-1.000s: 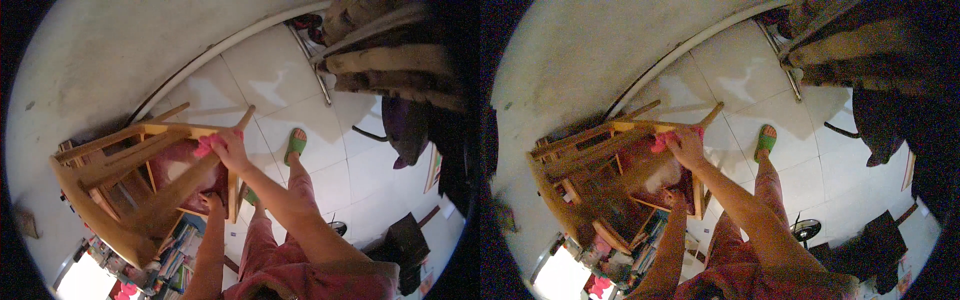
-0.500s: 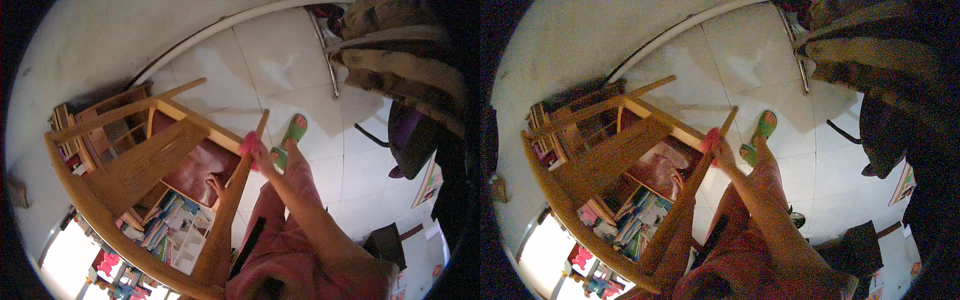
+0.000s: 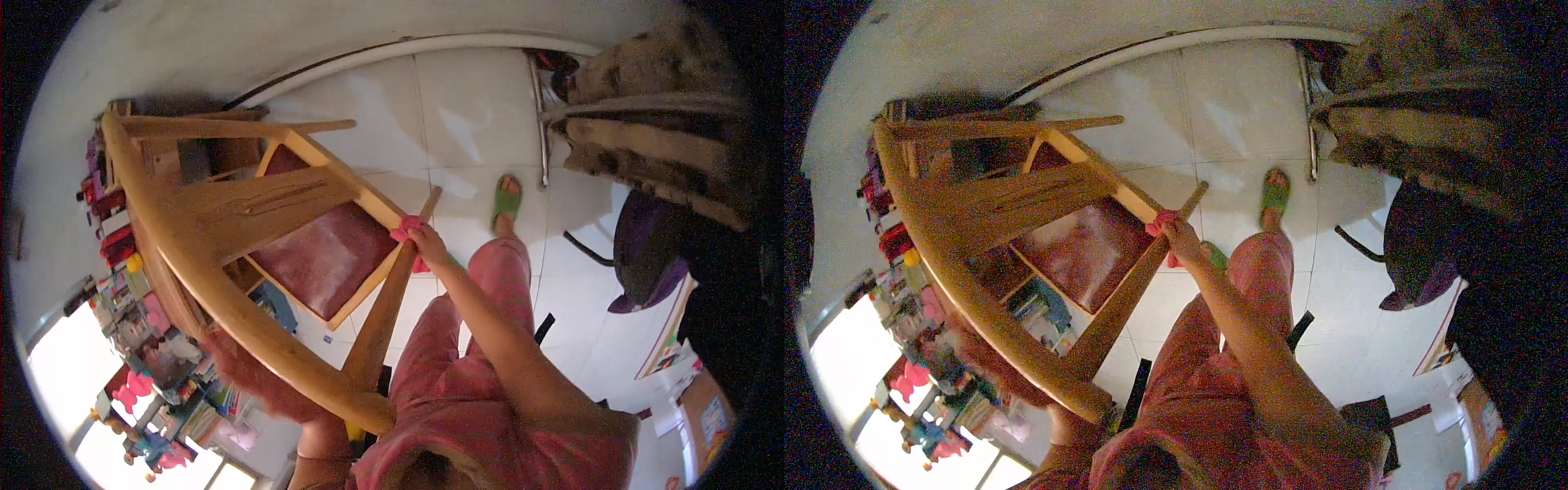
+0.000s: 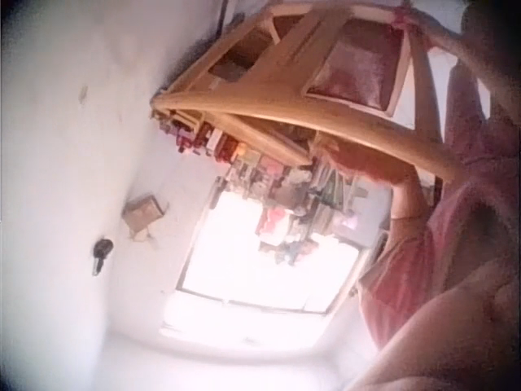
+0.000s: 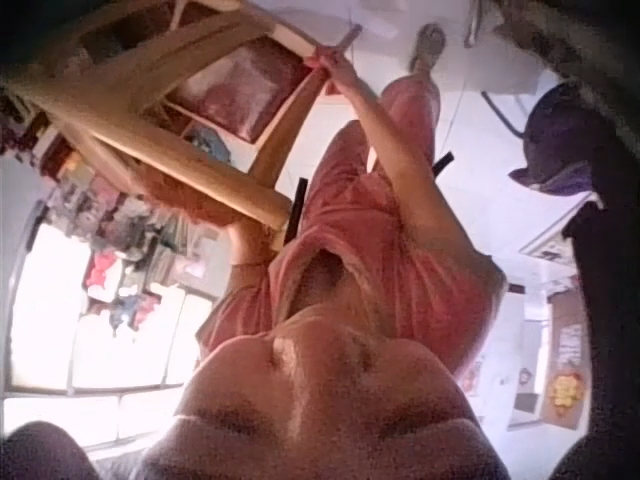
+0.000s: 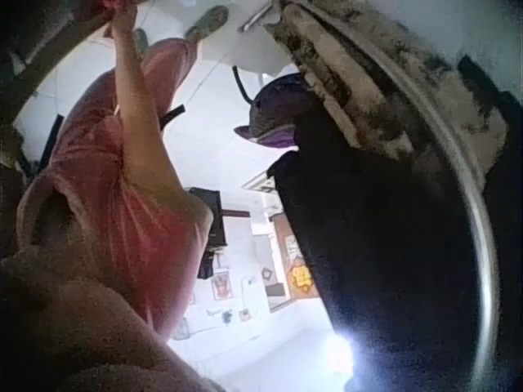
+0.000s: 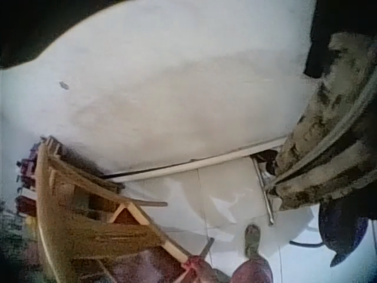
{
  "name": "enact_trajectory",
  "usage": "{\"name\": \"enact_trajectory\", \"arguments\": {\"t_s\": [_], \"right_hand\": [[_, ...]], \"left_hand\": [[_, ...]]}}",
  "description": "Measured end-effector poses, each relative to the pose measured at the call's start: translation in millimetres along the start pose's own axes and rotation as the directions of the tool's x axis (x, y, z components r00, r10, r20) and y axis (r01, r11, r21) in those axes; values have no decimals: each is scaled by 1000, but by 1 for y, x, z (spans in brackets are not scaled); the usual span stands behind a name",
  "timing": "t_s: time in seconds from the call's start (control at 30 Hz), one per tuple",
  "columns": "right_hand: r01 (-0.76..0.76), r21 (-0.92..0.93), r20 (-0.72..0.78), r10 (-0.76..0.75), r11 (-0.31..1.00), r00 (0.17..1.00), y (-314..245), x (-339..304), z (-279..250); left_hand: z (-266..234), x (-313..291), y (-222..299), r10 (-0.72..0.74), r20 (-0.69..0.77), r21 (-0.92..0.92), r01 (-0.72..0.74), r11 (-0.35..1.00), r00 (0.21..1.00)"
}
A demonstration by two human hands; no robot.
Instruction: The person organizes hair accessories on a desk, then cleans the desk, a wooden chair, and a pipe along the wall by wiping them with a cloth.
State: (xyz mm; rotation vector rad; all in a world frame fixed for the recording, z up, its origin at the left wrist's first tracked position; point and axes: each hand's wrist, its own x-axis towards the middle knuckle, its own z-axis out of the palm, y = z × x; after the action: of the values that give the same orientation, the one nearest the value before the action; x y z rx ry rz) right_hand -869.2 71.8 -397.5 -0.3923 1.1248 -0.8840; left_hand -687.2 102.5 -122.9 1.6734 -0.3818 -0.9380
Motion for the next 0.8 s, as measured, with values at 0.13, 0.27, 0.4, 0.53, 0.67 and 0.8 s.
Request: {"name": "enact_trajectory", "arguments": {"t_s": [0.13, 0.27, 0.4, 0.53, 0.67, 0.8], "right_hand": [[146, -347, 300, -38, 926, 953, -44, -16, 40], [179, -344, 374, -41, 922, 927, -56, -25, 13], [92, -47, 396, -66, 995, 916, -51, -13, 17], [-26, -273, 329, 118, 962, 937, -5, 25, -28], [150, -282, 558, 35, 948, 829, 25, 33, -47], [500, -238, 782, -141, 832, 607, 24, 64, -48]], "left_hand": [[33, -64, -20, -92, -234, 93, 117, 989, 968], [39, -109, -128, -249, 3, 549, 207, 810, 969], [153, -81, -132, -475, -46, 52, 476, 878, 879], [217, -25, -230, -351, -101, -202, 326, 923, 931], [226, -10, -275, -177, -362, -21, 182, 983, 915], [205, -21, -313, -22, -354, 66, 48, 997, 935]]}}
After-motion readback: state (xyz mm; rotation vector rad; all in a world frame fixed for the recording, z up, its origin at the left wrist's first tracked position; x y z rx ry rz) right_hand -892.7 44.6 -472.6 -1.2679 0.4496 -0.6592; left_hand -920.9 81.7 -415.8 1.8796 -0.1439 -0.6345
